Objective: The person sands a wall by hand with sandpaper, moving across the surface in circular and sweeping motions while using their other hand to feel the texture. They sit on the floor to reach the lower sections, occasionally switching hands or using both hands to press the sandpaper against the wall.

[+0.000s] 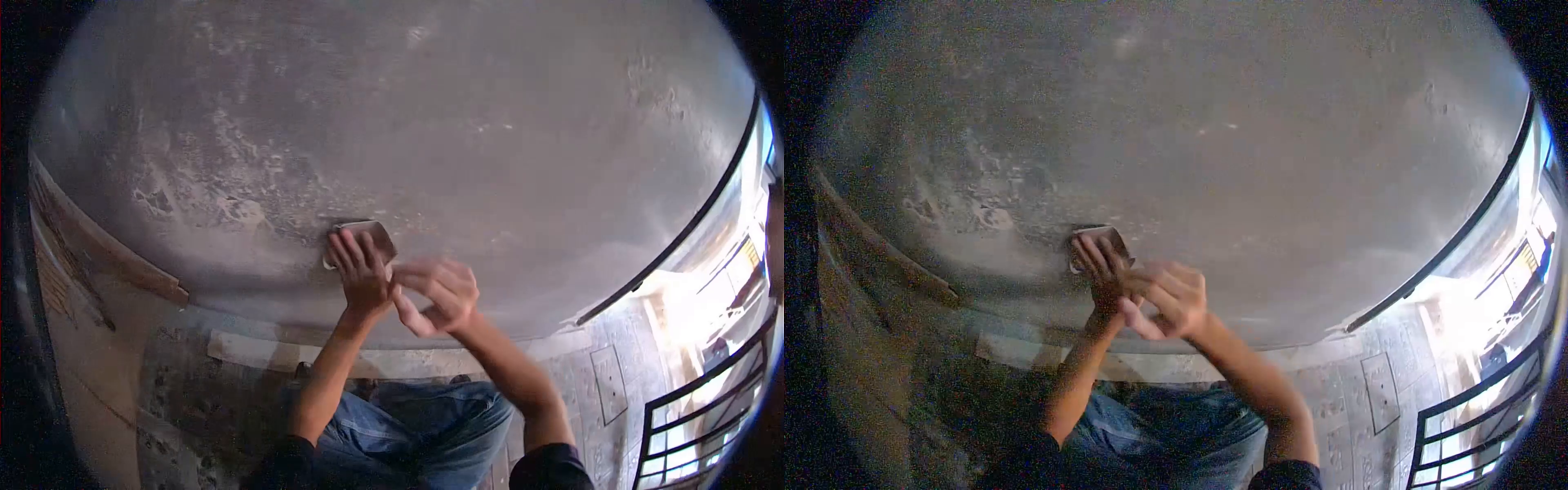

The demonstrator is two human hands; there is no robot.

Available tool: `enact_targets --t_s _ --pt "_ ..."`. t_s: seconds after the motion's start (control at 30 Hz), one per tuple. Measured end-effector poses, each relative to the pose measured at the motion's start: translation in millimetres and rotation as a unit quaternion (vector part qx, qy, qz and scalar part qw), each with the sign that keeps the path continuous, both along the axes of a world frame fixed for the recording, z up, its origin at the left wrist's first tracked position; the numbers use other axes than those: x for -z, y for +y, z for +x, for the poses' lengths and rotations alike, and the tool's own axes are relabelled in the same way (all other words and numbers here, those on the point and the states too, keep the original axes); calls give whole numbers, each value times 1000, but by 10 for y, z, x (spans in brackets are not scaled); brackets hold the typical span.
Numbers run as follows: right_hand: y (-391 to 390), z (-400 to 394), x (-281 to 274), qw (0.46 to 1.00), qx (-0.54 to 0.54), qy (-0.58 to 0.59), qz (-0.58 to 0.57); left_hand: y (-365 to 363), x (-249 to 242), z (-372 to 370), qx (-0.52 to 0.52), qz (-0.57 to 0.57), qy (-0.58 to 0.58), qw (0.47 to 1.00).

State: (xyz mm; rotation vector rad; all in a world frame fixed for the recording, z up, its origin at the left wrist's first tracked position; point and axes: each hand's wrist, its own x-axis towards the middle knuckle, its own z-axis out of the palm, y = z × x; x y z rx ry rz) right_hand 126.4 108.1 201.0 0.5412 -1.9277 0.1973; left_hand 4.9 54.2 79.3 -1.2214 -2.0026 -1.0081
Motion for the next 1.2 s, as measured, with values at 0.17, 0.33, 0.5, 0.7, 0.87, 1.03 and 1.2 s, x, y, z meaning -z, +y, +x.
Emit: enact_targets --t_s 0.17,0.33,0.5,0.7,0.87,1.03,1.2 --pt "280 770 1192 982 126 -87 -111 29 -1400 -104 -34 92 199 975" --pt "496 931 2121 933 183 -187 -247 358 -2610 118 -98 117 311 938" --pt "553 1038 2655 814 284 -451 -232 630 -940 516 13 -52 315 948" --pt "223 943 2762 745 230 -600 -180 1376 -2541 1368 21 -39 410 911" --pt "212 992 3021 733 185 -643 -124 1699 -2137 1786 77 -106 397 908" --pt "449 1152 2435 743 206 -611 -181 1635 -679 1658 128 -265 478 828" --pt "270 1100 2559 771 180 -573 -212 2168 -2392 2139 66 -128 512 847"
